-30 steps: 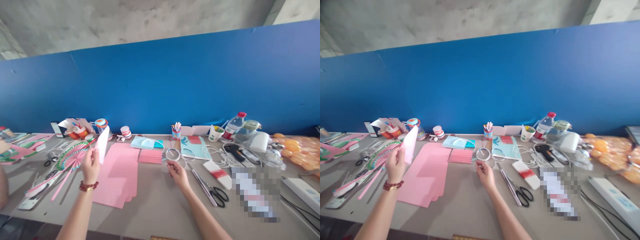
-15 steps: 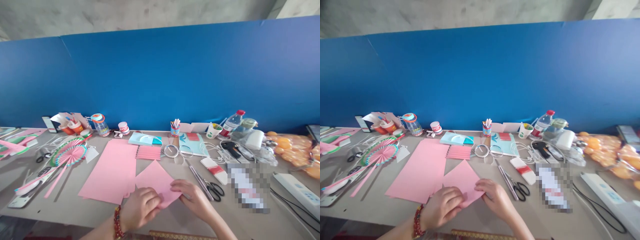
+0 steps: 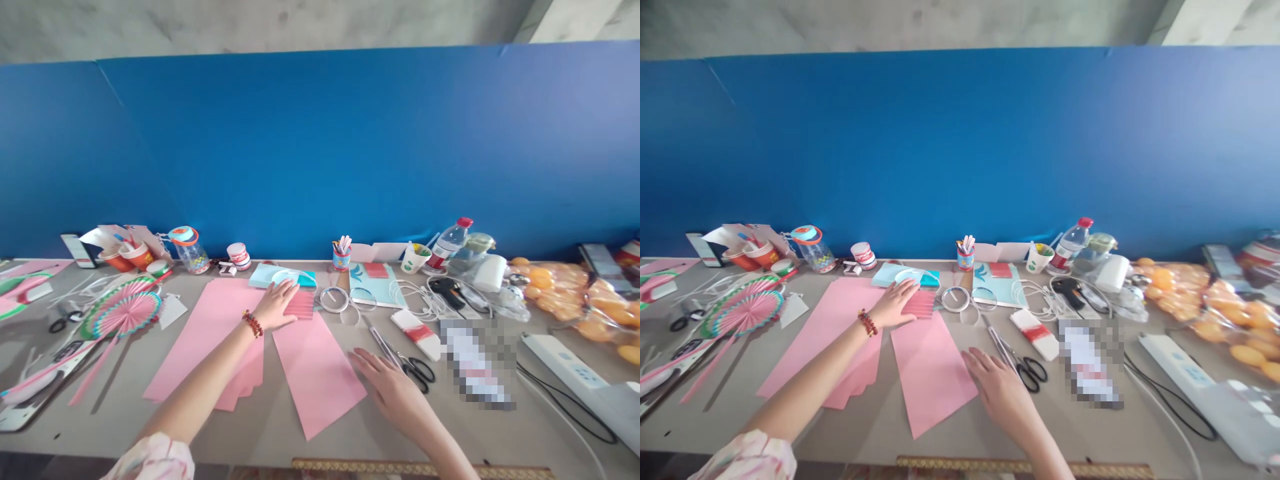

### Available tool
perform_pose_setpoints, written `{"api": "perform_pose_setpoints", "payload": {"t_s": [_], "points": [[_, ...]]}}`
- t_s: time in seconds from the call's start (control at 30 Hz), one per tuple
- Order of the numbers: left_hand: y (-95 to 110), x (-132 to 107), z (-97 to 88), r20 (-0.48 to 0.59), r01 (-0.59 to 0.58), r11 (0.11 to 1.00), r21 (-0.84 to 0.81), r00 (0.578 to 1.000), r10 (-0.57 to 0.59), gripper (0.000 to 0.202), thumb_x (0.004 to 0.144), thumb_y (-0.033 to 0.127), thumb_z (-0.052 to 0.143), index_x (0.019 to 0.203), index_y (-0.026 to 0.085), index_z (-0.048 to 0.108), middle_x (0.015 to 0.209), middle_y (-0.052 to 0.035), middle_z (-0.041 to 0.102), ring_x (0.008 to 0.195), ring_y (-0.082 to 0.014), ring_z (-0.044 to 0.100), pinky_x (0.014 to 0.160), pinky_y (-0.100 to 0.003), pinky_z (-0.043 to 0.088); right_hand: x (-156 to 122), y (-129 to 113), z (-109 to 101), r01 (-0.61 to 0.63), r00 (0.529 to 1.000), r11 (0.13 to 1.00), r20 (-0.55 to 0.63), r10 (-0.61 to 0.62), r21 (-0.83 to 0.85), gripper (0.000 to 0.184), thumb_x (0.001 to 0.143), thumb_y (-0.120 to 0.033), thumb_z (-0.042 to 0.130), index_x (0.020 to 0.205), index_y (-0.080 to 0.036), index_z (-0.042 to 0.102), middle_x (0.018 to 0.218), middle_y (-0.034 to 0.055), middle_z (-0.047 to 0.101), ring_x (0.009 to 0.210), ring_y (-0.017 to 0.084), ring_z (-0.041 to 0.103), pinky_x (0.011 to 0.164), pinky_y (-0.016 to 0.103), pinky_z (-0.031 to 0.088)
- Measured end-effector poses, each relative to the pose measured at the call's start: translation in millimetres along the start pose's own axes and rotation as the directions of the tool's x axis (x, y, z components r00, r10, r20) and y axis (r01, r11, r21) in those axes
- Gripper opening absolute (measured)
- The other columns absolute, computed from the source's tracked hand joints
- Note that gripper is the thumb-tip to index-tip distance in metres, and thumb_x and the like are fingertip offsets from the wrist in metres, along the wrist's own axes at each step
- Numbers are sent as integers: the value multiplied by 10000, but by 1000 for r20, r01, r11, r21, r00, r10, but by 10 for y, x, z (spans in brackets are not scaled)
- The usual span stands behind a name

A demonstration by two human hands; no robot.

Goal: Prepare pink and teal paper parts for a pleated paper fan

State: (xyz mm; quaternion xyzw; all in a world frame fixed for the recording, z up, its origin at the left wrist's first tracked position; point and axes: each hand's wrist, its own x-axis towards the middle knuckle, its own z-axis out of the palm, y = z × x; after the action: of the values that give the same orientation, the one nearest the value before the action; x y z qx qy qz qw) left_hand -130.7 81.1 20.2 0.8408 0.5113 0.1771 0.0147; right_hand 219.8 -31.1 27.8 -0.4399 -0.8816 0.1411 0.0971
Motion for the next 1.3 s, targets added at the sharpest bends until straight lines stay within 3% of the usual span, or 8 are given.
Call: {"api": "perform_pose_setpoints", "payload": {"t_s": [0.27,0.53,0.63,0.73,0.87,0.97,1.17,1.3], "points": [[65,108,155,-28,-83,996,-21,996,82,434,884,238,607,1315,251,563,1234,-100,640,1171,-291,582,1121,-540,342,-158,167,96,-75,973,993,-210,93,93,441,914,-234,436,1315,-263,617,1377,100,598,1210,251,615,970,395,539],[381,-19,-240,-208,-109,992,-68,974,93,346,969,136,392,1239,230,587,1098,-78,639,1029,-204,620,913,-368,518,230,-147,-9,-15,919,919,-357,168,394,311,947,-301,451,1140,-231,684,1107,104,711,889,227,698,816,358,563],[646,-191,-390,-336,-165,983,-84,933,129,305,953,111,420,1189,213,585,1065,-82,641,988,-190,632,843,-329,538,389,-425,-66,-15,929,743,-266,258,669,305,941,-408,517,1116,-213,672,996,98,720,803,205,678,671,295,559],[900,-366,-463,-501,-203,979,-29,850,162,291,923,85,474,1161,214,582,1033,-84,659,1005,-205,645,858,-347,547,523,-716,-94,19,962,449,-138,235,893,365,908,-486,588,1117,-193,648,908,72,715,724,170,666,659,281,558],[1115,-523,-476,-550,-222,975,25,811,199,317,908,73,515,1191,208,561,1154,-113,673,1059,-220,657,878,-368,553,631,-967,-102,36,970,234,-90,225,972,400,857,-528,652,1059,-183,644,844,41,691,648,137,634,620,269,546],[1193,-580,-465,-541,-262,964,42,805,243,317,904,61,533,1193,186,564,1153,-129,687,1062,-223,664,879,-372,552,655,-1012,-115,80,953,246,-147,266,966,391,857,-523,655,1046,-180,643,801,24,671,636,126,604,607,254,527],[1313,-653,-451,-502,-327,945,7,816,286,275,904,51,540,1149,159,600,1169,-157,680,1099,-252,649,902,-409,546,610,-953,-168,72,909,482,-256,328,873,323,890,-490,627,818,-175,616,709,12,623,623,120,565,570,218,464],[1378,-717,-531,-400,-298,934,-195,894,202,407,924,108,555,1320,201,534,1276,-138,637,1181,-239,615,980,-391,527,577,-908,-183,88,902,502,-282,325,860,319,944,-451,549,780,-181,596,664,6,607,584,114,560,554,216,448]]}}
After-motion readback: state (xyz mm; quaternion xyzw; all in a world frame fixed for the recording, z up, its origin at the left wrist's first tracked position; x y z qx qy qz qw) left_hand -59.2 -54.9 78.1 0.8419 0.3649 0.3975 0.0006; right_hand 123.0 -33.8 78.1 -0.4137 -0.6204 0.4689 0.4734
